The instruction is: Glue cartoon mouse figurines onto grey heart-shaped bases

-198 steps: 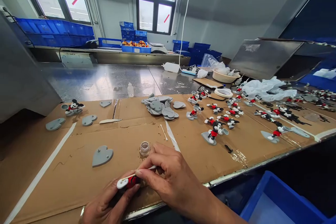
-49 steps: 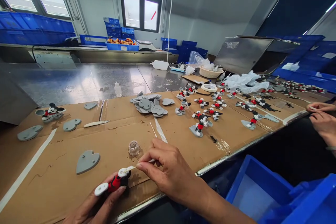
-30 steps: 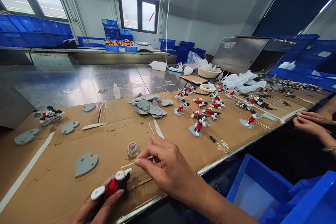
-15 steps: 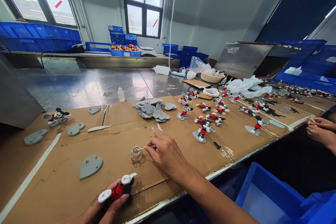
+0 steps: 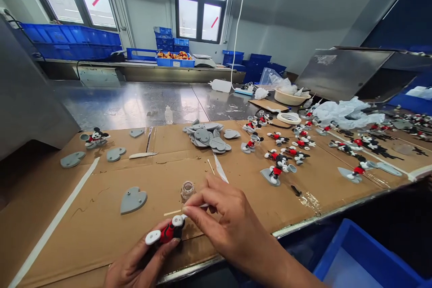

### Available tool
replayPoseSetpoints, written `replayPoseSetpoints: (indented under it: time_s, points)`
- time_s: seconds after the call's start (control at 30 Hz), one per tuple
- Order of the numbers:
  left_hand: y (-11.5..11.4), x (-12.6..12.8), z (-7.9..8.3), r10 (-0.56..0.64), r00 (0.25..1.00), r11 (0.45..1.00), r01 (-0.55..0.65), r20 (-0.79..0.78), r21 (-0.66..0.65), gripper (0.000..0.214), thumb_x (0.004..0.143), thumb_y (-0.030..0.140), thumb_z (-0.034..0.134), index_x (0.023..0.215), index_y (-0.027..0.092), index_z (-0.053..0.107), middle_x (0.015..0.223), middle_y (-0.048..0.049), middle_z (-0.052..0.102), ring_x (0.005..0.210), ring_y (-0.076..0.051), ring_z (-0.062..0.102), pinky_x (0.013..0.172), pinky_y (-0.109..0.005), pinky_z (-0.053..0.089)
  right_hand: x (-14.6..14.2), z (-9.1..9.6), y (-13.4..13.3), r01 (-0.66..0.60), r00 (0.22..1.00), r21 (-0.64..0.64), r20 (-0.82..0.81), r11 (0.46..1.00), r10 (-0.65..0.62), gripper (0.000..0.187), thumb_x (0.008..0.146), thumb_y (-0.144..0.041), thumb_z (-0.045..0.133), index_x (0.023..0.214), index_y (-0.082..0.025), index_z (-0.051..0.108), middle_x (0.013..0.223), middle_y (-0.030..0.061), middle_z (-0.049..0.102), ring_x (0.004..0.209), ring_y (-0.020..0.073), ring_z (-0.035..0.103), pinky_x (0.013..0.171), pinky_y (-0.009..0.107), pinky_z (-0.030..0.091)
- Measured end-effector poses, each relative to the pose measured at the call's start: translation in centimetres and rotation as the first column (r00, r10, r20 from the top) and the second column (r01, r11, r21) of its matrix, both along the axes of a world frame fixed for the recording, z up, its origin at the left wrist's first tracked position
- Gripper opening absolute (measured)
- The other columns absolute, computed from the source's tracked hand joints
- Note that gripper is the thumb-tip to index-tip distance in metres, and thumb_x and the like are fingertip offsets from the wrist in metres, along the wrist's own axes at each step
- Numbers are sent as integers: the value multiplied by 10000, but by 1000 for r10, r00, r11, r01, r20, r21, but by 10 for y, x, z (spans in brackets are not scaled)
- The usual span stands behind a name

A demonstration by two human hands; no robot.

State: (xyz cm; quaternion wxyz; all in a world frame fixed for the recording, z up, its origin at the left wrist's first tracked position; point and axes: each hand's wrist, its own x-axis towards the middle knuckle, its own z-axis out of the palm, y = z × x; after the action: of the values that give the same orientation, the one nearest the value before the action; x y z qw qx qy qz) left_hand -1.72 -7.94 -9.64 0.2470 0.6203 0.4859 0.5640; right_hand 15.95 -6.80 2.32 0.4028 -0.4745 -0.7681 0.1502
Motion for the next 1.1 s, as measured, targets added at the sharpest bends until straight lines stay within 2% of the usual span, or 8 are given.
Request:
replayPoseSetpoints:
  time_s: [0.17, 0.43, 0.67, 0.87, 1.1]
  points:
    - [-1, 0, 1, -15, 999, 999, 17, 52, -42, 188, 823, 356, 700, 1005, 345, 746, 942, 83, 768, 806, -158, 736, 763, -187, 573, -13, 1, -9, -78, 996, 13, 48, 997, 77, 118, 860, -100, 634, 791, -189, 668, 681, 0, 599, 653, 125, 554, 591, 226, 429]
    - [-2, 0, 4, -16, 998, 998, 20, 53, -65, 191, 816, 351, 708, 1004, 351, 744, 944, 89, 768, 825, -157, 735, 772, -179, 565, -14, -6, -8, -90, 990, 33, 112, 995, 86, 103, 868, -113, 633, 788, -173, 654, 698, 13, 593, 660, 130, 553, 558, 227, 409]
    - [-3, -1, 3, -47, 996, 996, 53, 82, -71, 228, 817, 339, 711, 1034, 407, 725, 970, 127, 760, 848, -123, 728, 810, -145, 541, -17, -1, -8, -115, 988, 30, 103, 993, 111, 114, 854, -73, 638, 836, -183, 666, 717, 5, 589, 697, 126, 550, 592, 216, 415]
    - [-3, 0, 8, -51, 993, 997, 56, 105, -45, 201, 823, 354, 702, 1019, 386, 735, 941, 94, 767, 807, -161, 735, 752, -198, 573, -19, -2, -8, -129, 980, 26, 159, 991, 124, 91, 888, -110, 608, 848, -170, 665, 728, 16, 574, 701, 134, 545, 584, 222, 417]
    - [-3, 1, 6, -63, 995, 998, 62, 74, 13, 213, 858, 353, 661, 1054, 411, 720, 974, 102, 762, 808, -151, 732, 786, -197, 560, -18, 4, -12, -128, 955, -13, 269, 992, 127, 144, 908, -128, 563, 811, -152, 667, 754, 47, 577, 697, 151, 542, 594, 244, 435]
